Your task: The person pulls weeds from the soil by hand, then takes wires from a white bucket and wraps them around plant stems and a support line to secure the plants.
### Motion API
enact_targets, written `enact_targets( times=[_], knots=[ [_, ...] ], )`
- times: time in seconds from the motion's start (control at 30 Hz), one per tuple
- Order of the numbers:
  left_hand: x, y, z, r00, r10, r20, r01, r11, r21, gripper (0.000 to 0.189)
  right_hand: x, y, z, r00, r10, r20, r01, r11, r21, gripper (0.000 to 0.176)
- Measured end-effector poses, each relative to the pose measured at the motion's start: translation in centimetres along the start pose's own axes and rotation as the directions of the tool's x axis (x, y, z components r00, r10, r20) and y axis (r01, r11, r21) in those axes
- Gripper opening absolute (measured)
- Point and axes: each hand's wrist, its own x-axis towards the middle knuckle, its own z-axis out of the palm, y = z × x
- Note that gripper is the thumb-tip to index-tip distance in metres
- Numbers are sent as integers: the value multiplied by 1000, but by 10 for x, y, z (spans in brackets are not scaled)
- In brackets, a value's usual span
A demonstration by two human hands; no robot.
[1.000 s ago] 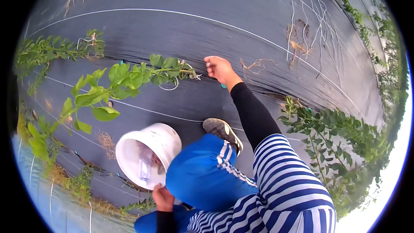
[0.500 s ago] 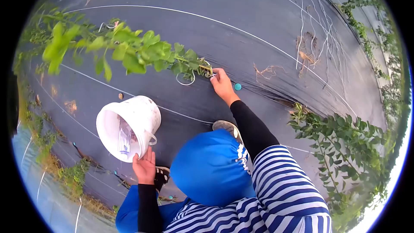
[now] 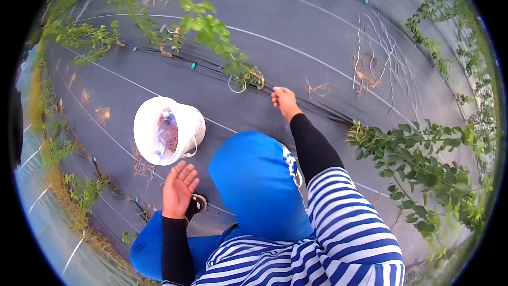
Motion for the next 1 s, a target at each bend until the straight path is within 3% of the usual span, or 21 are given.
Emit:
enact_targets(
  times=[0.03,0.07,0.17,0.2,0.27,0.33,0.4,0.47,0.53,0.6,0.67,0.73,0.8,0.93,0.97,1.0],
  knots=[
    [-6,11,6,998,64,23,-64,998,-1,43,-6,-12,-7,985,101,139,-136,955,264,17],
    [-14,20,9,991,123,43,-123,992,0,42,-13,-20,-13,939,167,302,-301,823,481,18],
    [-28,40,18,950,292,111,-293,956,-13,37,-48,-66,-17,908,133,397,-359,735,575,18],
    [-29,42,17,944,305,128,-305,952,-17,37,-55,-74,-18,898,155,411,-401,674,620,19],
    [-33,35,14,946,314,76,-318,946,56,37,-56,-84,-18,876,168,452,-436,678,592,19],
    [-30,27,10,944,326,52,-329,937,119,36,-44,-93,-13,874,186,449,-398,805,441,21],
    [-16,17,1,936,349,-40,-296,845,446,35,-33,-97,-6,891,223,394,-382,839,388,16],
    [9,12,-5,922,387,-9,-314,762,566,31,-18,-93,-4,916,240,321,-317,924,213,8],
    [39,10,-4,854,494,164,-459,564,687,31,2,-95,-1,924,293,246,-344,918,197,8],
    [59,14,20,879,452,155,-427,598,679,30,42,-85,2,881,414,230,-424,906,-7,9],
    [87,11,40,902,372,220,-421,639,644,28,71,-71,10,889,394,232,-390,919,-64,17],
    [125,6,71,919,331,213,-383,634,672,24,89,-73,25,916,348,202,-264,899,-349,27],
    [168,-4,91,906,264,330,-415,411,812,23,107,-64,34,897,385,216,-257,853,-454,35],
    [256,-39,124,823,343,452,-532,186,826,28,135,-61,46,754,589,291,-429,777,-461,39],
    [267,-43,138,832,317,455,-525,187,830,28,137,-62,48,682,642,349,-464,749,-473,40],
    [274,-43,155,908,278,315,-400,343,850,31,140,-61,50,676,654,341,-488,743,-458,40]
  ],
)
